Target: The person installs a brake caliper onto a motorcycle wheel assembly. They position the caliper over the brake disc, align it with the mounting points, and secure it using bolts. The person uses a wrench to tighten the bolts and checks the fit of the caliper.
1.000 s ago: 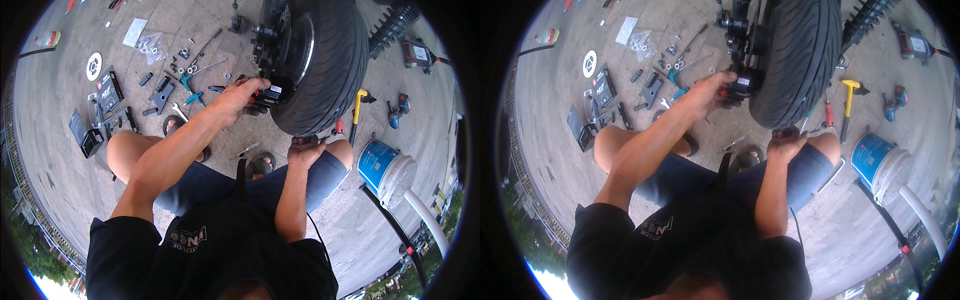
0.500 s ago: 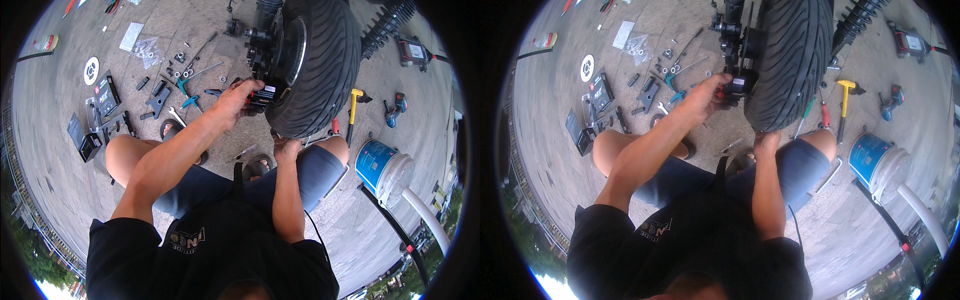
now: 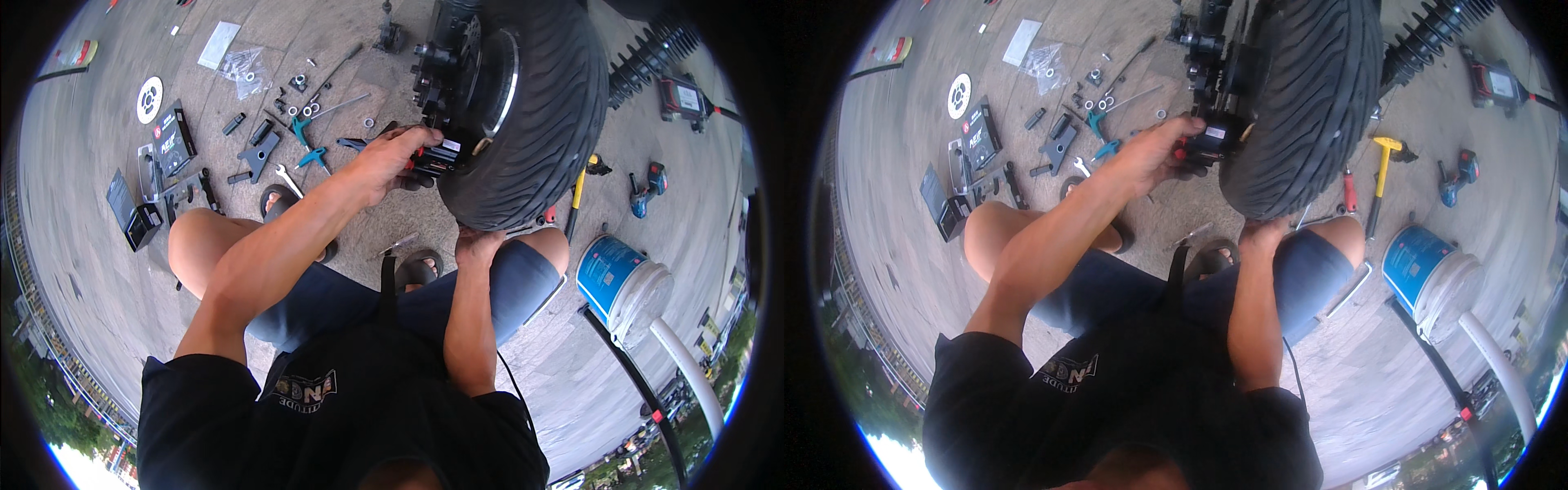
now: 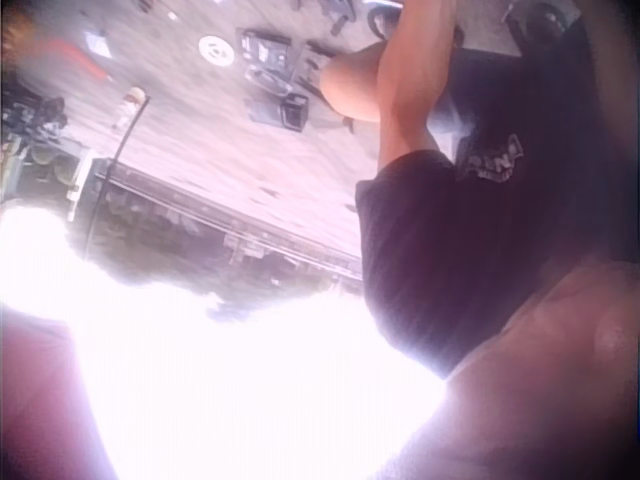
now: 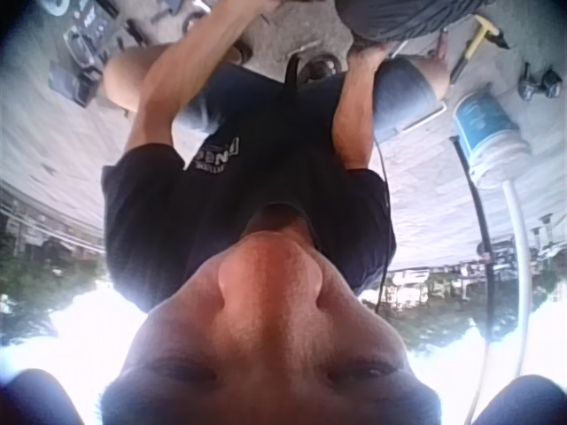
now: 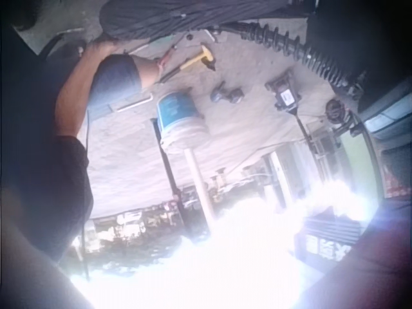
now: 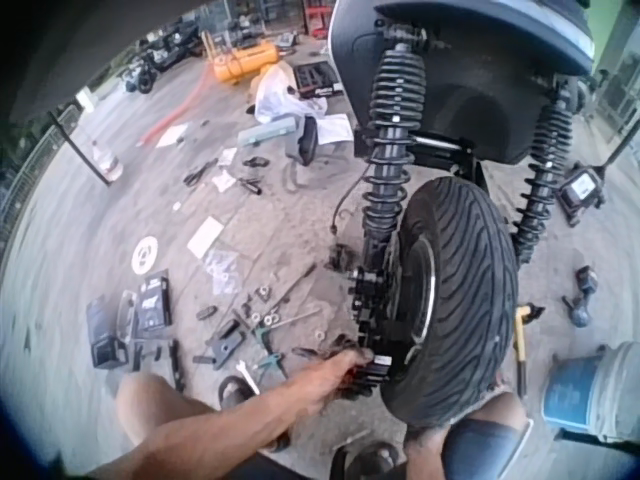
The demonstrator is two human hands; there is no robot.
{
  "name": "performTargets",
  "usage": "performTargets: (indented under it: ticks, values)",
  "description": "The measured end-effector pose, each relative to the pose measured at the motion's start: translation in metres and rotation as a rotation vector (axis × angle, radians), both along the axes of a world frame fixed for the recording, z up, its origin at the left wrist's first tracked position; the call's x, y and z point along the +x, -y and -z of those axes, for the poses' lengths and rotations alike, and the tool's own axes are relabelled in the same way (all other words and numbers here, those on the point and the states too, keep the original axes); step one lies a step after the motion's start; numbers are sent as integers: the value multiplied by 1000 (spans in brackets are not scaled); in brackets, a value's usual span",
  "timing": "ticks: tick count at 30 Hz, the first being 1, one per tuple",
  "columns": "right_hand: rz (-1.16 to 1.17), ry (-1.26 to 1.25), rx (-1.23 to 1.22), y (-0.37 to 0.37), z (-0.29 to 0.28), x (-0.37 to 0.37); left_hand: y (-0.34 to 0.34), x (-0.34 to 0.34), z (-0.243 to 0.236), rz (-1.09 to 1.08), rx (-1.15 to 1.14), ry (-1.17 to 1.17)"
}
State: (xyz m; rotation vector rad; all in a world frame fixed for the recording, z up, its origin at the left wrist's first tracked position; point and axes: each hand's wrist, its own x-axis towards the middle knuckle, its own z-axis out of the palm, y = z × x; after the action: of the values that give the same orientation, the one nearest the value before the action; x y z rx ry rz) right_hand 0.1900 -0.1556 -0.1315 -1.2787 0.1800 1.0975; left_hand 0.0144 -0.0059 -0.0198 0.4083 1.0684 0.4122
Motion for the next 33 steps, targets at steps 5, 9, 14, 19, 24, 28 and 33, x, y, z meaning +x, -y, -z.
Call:
performTargets:
  ticks: [5, 9, 14, 19, 24, 28, 33]
  values:
    - [63, -10, -68, 2, -18, 9, -2, -2, 2, 35, 1, 31]
    - [96, -28, -73, -4, -16, 7, -2, -2, 6, 57, -8, 44]
    - [-141, -132, -180, -5, -7, -1, -2, -2, 5, 54, 7, 21]
    - [-47, -244, -41, -6, 1, 0, -1, -2, 0, 54, 0, -5]
    - [78, -107, -79, 1, 11, -1, 2, -1, -1, -4, 19, -9]
    - [62, -27, -66, 13, 2, 3, 1, -1, 6, -5, -23, 6]
    - [55, -78, -102, 10, -8, 1, 1, -2, 14, 1, -55, 2]
